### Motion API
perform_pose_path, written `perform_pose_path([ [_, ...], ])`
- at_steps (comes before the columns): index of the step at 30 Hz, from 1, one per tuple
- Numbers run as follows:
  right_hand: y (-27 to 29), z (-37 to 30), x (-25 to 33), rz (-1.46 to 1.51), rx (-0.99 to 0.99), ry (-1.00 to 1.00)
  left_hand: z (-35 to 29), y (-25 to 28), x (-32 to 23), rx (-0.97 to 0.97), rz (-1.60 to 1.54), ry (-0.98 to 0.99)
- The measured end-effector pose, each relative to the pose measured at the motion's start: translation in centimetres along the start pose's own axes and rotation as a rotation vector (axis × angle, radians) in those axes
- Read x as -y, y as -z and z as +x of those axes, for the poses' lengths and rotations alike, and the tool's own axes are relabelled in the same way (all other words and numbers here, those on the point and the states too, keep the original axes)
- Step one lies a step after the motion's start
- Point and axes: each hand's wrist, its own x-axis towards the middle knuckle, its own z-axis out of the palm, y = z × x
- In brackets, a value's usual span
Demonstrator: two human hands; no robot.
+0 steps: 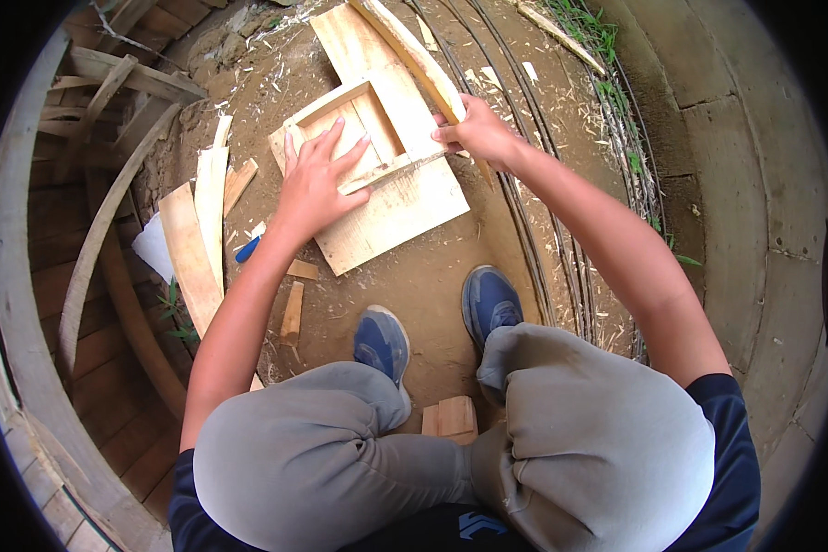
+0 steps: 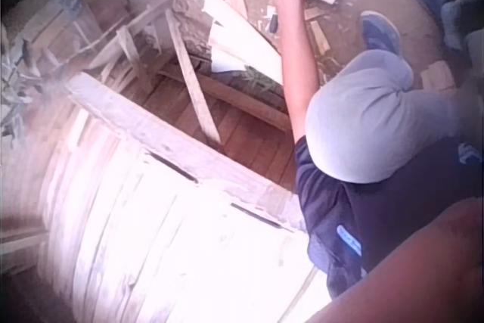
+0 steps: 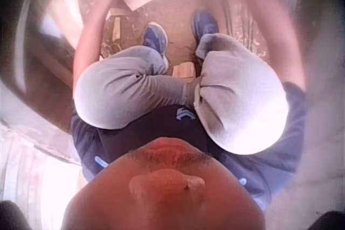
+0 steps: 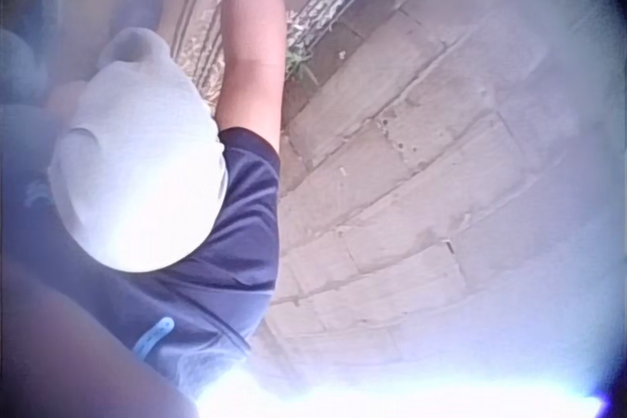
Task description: The person assembles a small wooden box by hand, fitting pre-cut planks together to form a rectangular frame. They repeatedly adjust the pieces, tap them into place, and inspect the joints to ensure alignment.
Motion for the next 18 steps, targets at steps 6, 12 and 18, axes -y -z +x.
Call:
perform_pose_path([
  [6, 0.64, 0.69, -0.79, -0.007, 0.02, 0.014, 0.03, -0.48, -0.16, -0.015, 0.013, 0.0],
  [12, 0.42, 0.41, -0.39, -0.026, 0.024, 0.008, 0.37, -0.2, -0.28, 0.022, -0.031, 0.02],
  [18, -0.12, 0.45, 0.05, -0.064, -0.005, 0.036, 0.27, -0.73, 0.2, 0.02, -0.073, 0.004],
])
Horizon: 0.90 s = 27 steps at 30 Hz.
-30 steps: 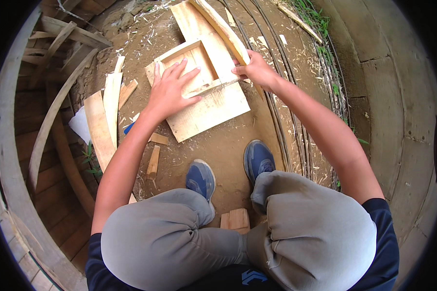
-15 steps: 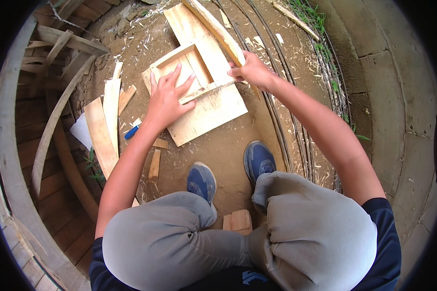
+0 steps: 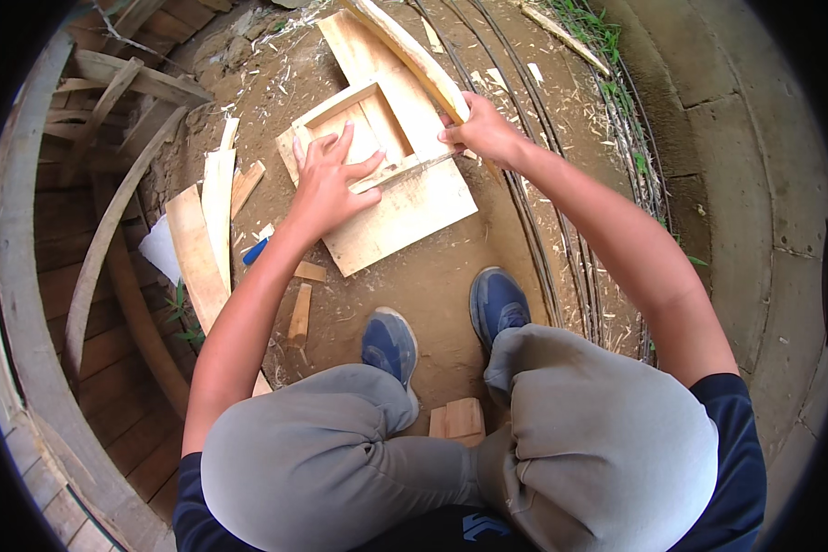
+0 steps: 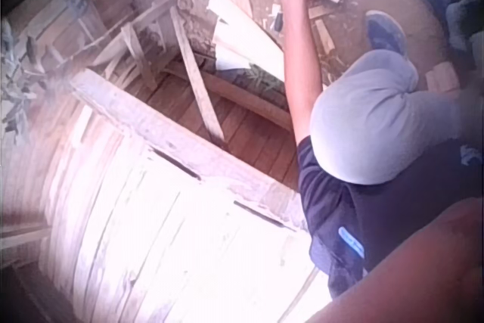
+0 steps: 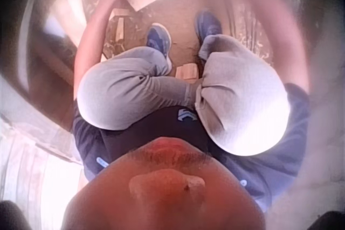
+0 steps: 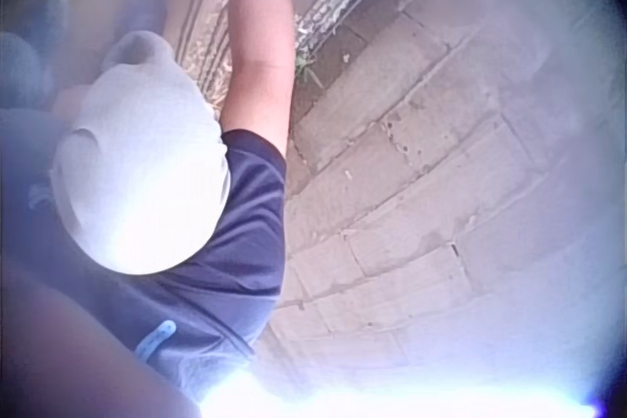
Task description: The person assembles a small wooden box by hand, fitting pre-cut planks together to form a rectangular frame. They repeatedly adjust the pieces, tap them into place, and inspect the joints to ensure alignment.
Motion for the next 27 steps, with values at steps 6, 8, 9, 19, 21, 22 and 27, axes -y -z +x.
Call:
perform_pose_path([
  [6, 0.0, 1.0, -1.3, -0.158, -0.08, 0.141, 0.3, -0.3, 0.1, 0.011, 0.013, -0.035],
  [8, -0.2, 1.1, -1.1, -0.207, -0.088, 0.161, 0.2, -0.3, 0.2, 0.018, 0.024, -0.035],
  [9, -0.2, 1.0, -1.0, -0.245, -0.091, 0.175, 0.2, -0.3, 0.2, 0.016, 0.026, -0.033],
  [19, -0.1, -0.3, -0.3, -0.272, -0.069, 0.214, 0.4, -0.6, 0.3, -0.228, -0.174, 0.066],
  [21, -0.2, -0.2, -0.4, -0.233, -0.063, 0.211, 0.1, -0.2, 0.2, -0.214, -0.257, 0.135],
  [22, 0.0, -0.1, -0.7, -0.223, -0.064, 0.217, 0.1, 0.4, 0.0, -0.207, -0.299, 0.165],
  [27, 0.2, 0.1, -0.8, -0.278, -0.019, 0.172, 0.5, 0.8, 1.9, -0.16, -0.231, 0.259],
])
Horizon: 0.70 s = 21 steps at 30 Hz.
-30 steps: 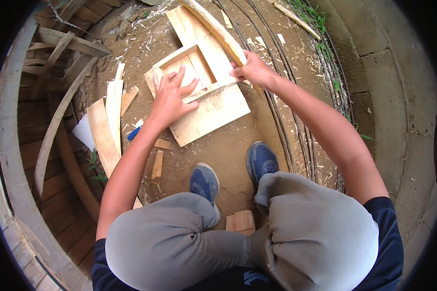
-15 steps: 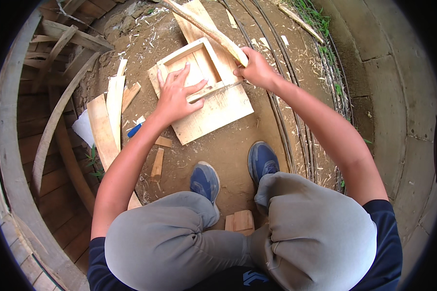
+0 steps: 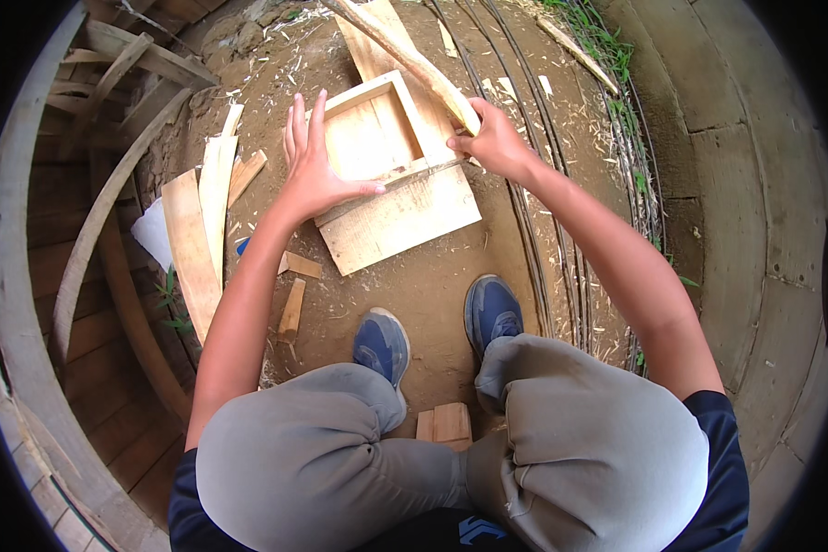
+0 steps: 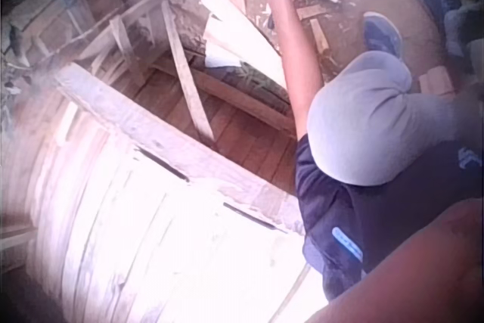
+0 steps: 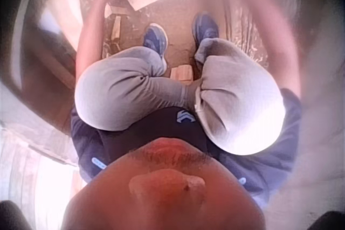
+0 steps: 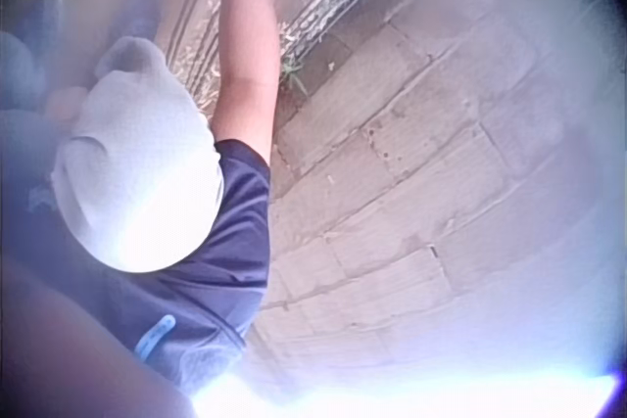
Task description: The person assembles a small wooden box by hand, fitting pre-cut planks together to form a rectangular frame. They repeatedly adjust the pieces, tap them into place, and inspect the joints to ensure alignment.
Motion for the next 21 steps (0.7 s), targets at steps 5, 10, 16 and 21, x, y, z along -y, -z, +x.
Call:
perform_pose_path([
  [5, 0.1, -0.4, 0.8, 0.099, -0.02, -0.039, 0.2, -0.3, 0.0, 0.073, -0.178, 0.043],
  [10, 0.1, 0.3, -0.2, -0.041, -0.064, 0.077, 0.4, -0.4, -0.5, 0.093, -0.153, 0.029],
  [16, 0.1, 0.2, 0.7, -0.084, -0.04, 0.036, 0.6, -0.4, 0.1, 0.145, -0.14, 0.03],
  [21, -0.1, -0.2, 1.5, -0.005, -0.021, 0.024, 0.6, -0.5, 0.6, 0.148, -0.153, 0.027],
])
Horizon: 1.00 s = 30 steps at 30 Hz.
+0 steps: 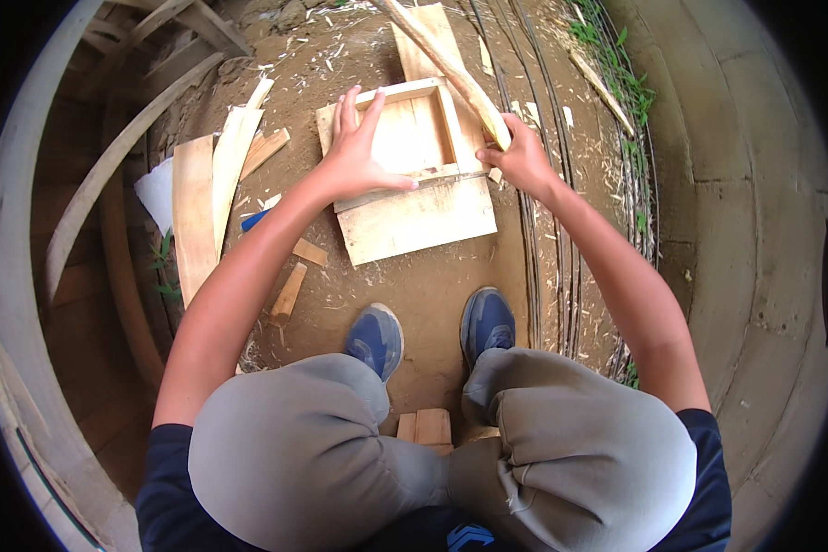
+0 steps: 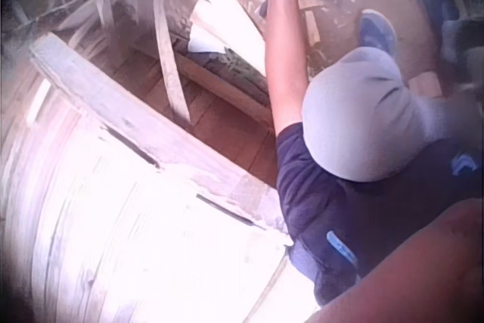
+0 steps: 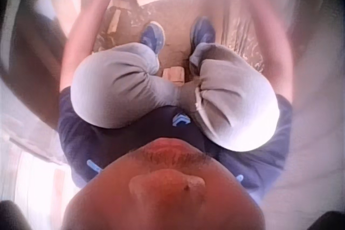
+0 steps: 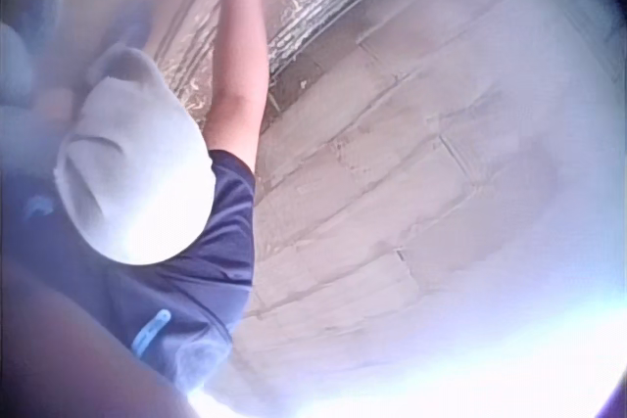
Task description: The person assembles a small wooden box by hand, fitting pre-cut planks together to form a rectangular frame. They repeatedly adjust the pieces, tap them into place, and inspect the joints to ensure alignment.
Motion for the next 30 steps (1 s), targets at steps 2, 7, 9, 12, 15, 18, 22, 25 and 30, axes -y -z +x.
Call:
perform_pose_path([
  [2, 0.0, -0.1, -0.1, 0.024, -0.009, 0.01, 0.1, -0.2, 0.2, 0.005, -0.002, -0.003],
  [7, -0.2, -0.4, 0.2, -0.006, -0.012, 0.024, -0.1, -0.4, 0.0, -0.041, -0.013, -0.019],
  [9, -0.3, -0.5, 0.3, -0.029, -0.004, 0.019, -0.2, -0.4, 0.1, -0.038, 0.0, -0.011],
  [12, -0.2, -0.5, 0.3, -0.051, -0.011, 0.015, -0.1, 0.0, -0.8, 0.018, 0.059, 0.046],
  [15, 0.0, -0.4, 0.6, -0.05, 0.004, 0.014, -0.1, 0.5, -1.3, 0.055, 0.113, 0.079],
  [18, 0.4, -0.3, 0.4, -0.019, 0.032, 0.011, 0.0, 0.9, -1.6, 0.074, 0.127, 0.096],
  [22, 1.3, -0.7, 0.5, -0.093, -0.002, -0.002, 0.1, 1.3, -2.1, 0.102, 0.134, 0.121],
  [25, 1.8, -3.5, 2.6, -0.391, -0.175, 0.104, -0.1, 1.7, -2.1, 0.098, 0.173, 0.128],
  [30, 3.7, -10.7, 4.8, -0.301, -0.121, 0.014, -0.5, 1.7, -1.5, 0.061, 0.141, 0.103],
])
